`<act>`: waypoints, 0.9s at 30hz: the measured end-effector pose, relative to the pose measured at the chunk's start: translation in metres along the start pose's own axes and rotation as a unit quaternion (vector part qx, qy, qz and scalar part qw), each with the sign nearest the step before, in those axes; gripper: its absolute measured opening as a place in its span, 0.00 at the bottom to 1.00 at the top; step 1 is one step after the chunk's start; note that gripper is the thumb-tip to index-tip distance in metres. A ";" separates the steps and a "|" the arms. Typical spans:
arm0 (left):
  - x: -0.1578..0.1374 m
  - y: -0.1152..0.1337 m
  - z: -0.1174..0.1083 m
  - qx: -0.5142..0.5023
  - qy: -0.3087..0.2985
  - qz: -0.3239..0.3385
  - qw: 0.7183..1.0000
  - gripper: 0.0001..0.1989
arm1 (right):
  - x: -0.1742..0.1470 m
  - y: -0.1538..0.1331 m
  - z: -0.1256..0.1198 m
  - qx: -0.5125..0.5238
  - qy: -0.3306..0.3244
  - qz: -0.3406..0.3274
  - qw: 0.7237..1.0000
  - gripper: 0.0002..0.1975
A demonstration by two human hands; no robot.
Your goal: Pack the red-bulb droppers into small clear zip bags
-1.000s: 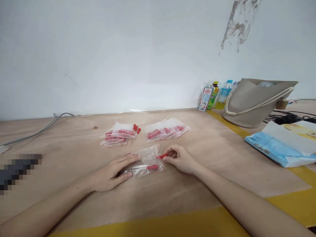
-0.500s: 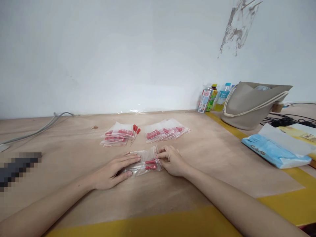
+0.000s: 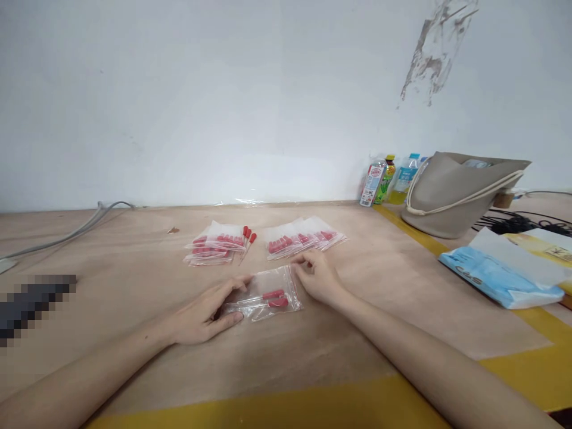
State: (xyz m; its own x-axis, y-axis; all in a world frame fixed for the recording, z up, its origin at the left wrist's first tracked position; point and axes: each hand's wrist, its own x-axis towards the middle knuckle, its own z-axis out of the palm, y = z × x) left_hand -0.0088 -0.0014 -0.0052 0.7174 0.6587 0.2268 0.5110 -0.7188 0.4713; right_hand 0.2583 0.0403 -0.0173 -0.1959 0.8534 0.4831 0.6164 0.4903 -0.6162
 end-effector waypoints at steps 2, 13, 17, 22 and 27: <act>0.000 0.001 0.000 -0.010 0.002 -0.011 1.000 0.10 | 0.017 -0.004 0.001 -0.042 0.048 -0.033 0.997 0.07; 0.001 0.008 -0.005 -0.018 -0.016 -0.015 1.000 0.05 | 0.122 -0.032 0.068 -0.233 -0.098 0.080 0.964 0.15; 0.001 0.006 -0.002 -0.026 -0.007 -0.006 1.000 0.04 | 0.133 -0.031 0.090 -0.200 -0.103 0.124 0.966 0.14; -0.001 0.003 -0.001 -0.004 -0.008 -0.007 1.000 0.05 | 0.137 -0.029 0.095 -0.104 -0.076 0.163 0.978 0.07; -0.001 0.001 -0.002 0.044 -0.026 -0.002 0.999 0.18 | 0.124 -0.023 0.065 0.037 -0.006 0.153 0.988 0.11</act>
State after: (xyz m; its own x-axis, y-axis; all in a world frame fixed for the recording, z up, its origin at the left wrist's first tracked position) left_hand -0.0098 -0.0020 -0.0036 0.7375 0.6513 0.1784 0.5527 -0.7340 0.3948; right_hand 0.1701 0.1461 0.0165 -0.0183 0.9654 0.2603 0.5905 0.2205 -0.7763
